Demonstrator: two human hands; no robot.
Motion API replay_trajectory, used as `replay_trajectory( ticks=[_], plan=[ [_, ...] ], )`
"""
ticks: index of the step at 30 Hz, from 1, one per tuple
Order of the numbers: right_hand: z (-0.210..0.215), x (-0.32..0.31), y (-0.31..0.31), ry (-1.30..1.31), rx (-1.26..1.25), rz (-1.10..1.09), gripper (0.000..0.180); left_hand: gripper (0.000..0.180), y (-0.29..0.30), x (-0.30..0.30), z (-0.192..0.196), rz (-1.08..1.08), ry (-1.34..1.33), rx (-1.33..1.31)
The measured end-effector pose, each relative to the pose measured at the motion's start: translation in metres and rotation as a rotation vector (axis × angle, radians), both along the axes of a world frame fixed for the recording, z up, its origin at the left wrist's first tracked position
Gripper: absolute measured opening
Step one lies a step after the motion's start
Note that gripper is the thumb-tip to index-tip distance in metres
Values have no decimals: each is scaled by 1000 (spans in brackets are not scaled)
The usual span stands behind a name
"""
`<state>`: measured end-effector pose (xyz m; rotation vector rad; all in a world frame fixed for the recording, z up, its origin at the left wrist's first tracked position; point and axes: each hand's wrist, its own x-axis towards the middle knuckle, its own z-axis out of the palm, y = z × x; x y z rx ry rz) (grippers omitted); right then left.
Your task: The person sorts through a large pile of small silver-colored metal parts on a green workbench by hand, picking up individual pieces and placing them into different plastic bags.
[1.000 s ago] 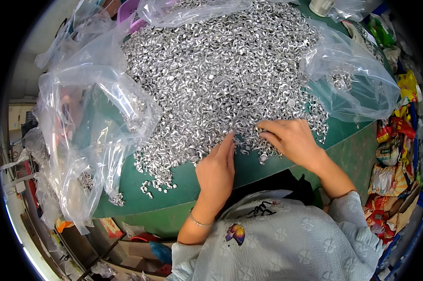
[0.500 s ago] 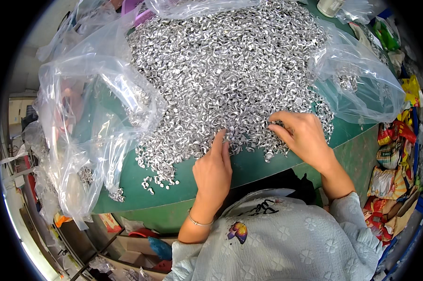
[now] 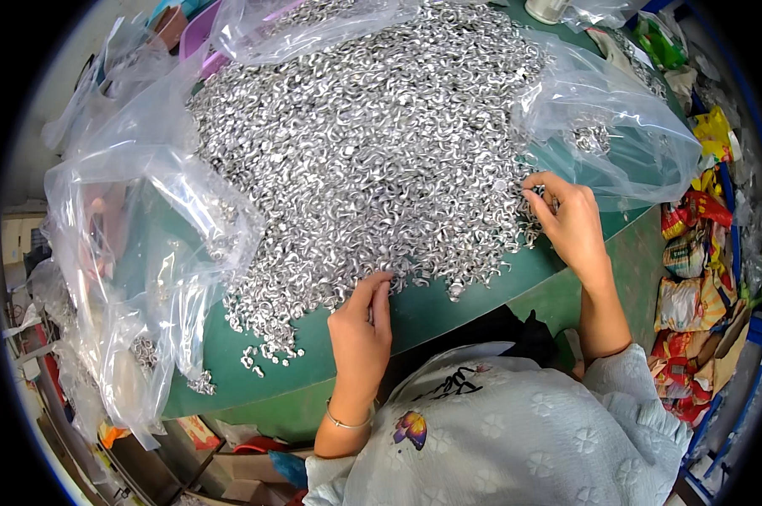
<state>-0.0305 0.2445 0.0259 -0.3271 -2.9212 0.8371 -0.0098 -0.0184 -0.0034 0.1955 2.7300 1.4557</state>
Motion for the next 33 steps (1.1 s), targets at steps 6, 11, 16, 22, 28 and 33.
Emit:
replay_trajectory(
  ticks=[6, 11, 16, 22, 28, 33],
  plan=[
    [-1, -3, 5, 1, -28, 28, 11, 21, 4, -7, 13, -38, -686, 781],
    [0, 1, 8, -45, -109, 44, 13, 25, 10, -3, 9, 55, -859, 1007],
    [-15, 8, 0, 94, -51, 159, 17, 27, 22, 4, 4, -103, -894, 893],
    [-18, 6, 7, 145, -242, 56, 14, 27, 28, 4, 5, -45, -931, 1019],
    [-16, 13, 27, -48, -1708, 31, 18, 25, 31, 0, 7, -31, -969, 1019],
    [-14, 12, 31, -97, -2189, -167, 28, 24, 34, 0, 7, -11, -968, 1034]
  ],
)
